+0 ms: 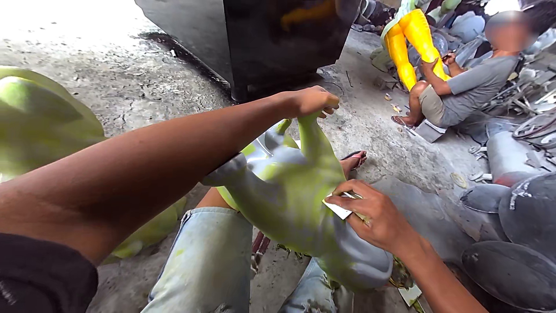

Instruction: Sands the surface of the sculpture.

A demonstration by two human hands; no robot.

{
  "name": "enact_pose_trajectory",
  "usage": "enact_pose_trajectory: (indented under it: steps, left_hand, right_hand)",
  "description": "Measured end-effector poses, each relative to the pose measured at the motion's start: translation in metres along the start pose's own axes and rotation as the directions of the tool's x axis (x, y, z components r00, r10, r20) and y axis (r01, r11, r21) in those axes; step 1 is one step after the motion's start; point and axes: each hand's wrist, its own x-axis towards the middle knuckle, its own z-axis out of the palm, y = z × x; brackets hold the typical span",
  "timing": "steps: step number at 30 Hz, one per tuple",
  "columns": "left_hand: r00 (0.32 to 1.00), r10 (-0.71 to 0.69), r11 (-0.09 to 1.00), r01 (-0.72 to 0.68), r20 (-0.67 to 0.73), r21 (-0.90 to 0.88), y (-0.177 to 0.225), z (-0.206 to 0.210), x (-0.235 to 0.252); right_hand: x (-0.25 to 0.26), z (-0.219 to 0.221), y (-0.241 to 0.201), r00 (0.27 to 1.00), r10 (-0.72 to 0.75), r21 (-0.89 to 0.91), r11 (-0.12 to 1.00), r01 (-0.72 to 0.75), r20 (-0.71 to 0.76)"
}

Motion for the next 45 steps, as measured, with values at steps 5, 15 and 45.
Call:
enact_pose_trajectory:
  steps: [5,15,45]
  left_hand:
    - [1.000,-0.002,1.000,0.002,-0.009,-0.023,-0.002,-0.001,-0.003]
    - [1.000,0.021,1.000,-0.021,-0.014,-0.010,-0.002,-0.001,-0.004]
    - [0.999,0.030,0.999,-0.031,-0.021,-0.009,-0.001,-0.003,-0.010]
  right_hand:
    - [-0.010,0.005,-0.005,0.997,-0.076,-0.021,0.997,0.077,0.024]
    - [0.012,-0.004,-0.004,0.991,-0.131,-0.029,0.991,0.132,0.037]
    - [0.009,0.008,-0.018,0.999,-0.012,-0.023,1.000,0.013,0.034]
